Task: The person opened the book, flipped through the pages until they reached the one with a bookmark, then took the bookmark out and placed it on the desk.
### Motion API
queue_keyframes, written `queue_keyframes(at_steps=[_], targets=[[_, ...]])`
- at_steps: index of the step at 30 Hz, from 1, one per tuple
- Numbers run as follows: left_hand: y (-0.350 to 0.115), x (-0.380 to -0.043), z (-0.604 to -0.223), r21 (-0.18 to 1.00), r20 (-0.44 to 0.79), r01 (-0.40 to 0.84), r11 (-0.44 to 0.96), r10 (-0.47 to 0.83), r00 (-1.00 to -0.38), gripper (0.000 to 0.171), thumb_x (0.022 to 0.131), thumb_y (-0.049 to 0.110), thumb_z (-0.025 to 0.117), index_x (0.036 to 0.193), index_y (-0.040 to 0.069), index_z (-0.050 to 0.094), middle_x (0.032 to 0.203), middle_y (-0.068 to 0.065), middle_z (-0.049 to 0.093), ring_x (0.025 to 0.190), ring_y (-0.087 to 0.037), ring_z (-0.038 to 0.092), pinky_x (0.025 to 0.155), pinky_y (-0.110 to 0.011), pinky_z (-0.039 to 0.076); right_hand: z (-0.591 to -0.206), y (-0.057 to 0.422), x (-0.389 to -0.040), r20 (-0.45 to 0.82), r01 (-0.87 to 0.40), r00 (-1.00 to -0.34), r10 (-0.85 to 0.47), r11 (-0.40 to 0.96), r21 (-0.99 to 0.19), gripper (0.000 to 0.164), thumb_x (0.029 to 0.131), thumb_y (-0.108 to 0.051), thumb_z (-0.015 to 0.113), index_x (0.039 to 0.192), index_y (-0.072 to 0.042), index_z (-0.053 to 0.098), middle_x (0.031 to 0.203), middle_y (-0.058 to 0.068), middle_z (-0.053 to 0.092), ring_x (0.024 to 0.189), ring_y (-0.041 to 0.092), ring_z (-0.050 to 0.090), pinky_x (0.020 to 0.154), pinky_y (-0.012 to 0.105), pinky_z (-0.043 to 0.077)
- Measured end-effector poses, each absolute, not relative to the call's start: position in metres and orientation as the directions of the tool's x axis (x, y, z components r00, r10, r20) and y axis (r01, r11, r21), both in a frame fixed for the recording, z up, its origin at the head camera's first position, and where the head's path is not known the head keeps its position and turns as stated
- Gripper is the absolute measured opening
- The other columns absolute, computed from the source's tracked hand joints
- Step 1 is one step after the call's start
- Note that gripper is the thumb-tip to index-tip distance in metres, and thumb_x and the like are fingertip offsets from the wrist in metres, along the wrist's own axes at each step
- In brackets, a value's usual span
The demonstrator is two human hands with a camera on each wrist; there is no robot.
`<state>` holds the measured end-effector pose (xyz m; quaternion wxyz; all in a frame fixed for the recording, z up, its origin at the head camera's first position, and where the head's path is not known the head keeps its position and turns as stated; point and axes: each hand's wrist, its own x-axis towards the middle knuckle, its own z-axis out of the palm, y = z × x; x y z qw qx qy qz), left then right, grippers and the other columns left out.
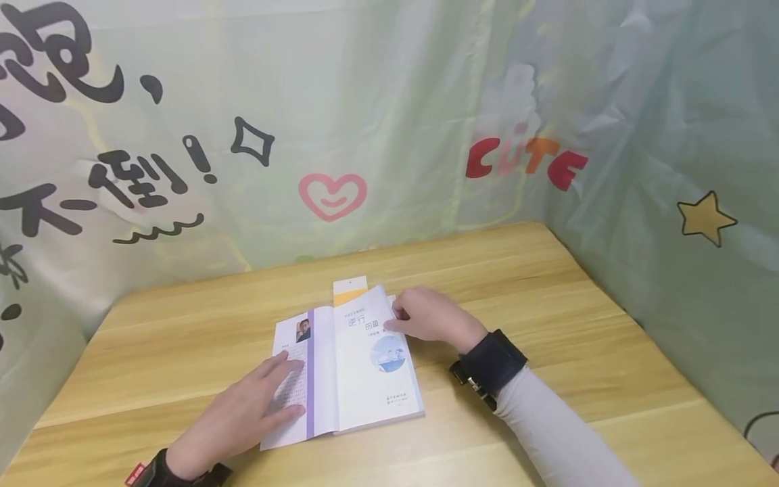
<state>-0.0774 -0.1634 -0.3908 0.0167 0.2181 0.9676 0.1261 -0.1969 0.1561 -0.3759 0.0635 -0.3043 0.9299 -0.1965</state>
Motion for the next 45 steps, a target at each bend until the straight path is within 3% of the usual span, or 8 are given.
queue_keyframes(at_steps=[24, 45], targets=[[-0.164, -0.075, -0.387, 0.268, 0.009, 0.397, 0.878, 0.410, -0.912, 0.064, 0.089, 0.047, 0.063, 0.141, 0.013, 0.049, 0.145, -0.022, 0.039, 0.124, -0.037, 0.045, 0.088, -0.054, 0.046, -0.373, 0.163, -0.201, -0.018, -0.528, -0.795, -0.606, 0.706, -0.472, 0.038, 0.092, -0.036, 0.064, 0.060, -0.020, 0.051, 0.054, -0.009, 0.033, 0.048, 0.006, 0.033, 0.050, 0.022, 0.027], [-0.160, -0.075, -0.393, 0.264, 0.048, 0.435, 0.861, 0.439, -0.897, 0.061, 0.089, 0.046, 0.064, 0.139, 0.014, 0.050, 0.143, -0.018, 0.042, 0.122, -0.030, 0.049, 0.088, -0.048, 0.047, -0.365, 0.176, -0.205, -0.027, -0.531, -0.781, -0.623, 0.686, -0.497, 0.036, 0.093, -0.033, 0.065, 0.066, -0.008, 0.063, 0.053, -0.011, 0.035, 0.047, 0.006, 0.033, 0.050, 0.022, 0.028]])
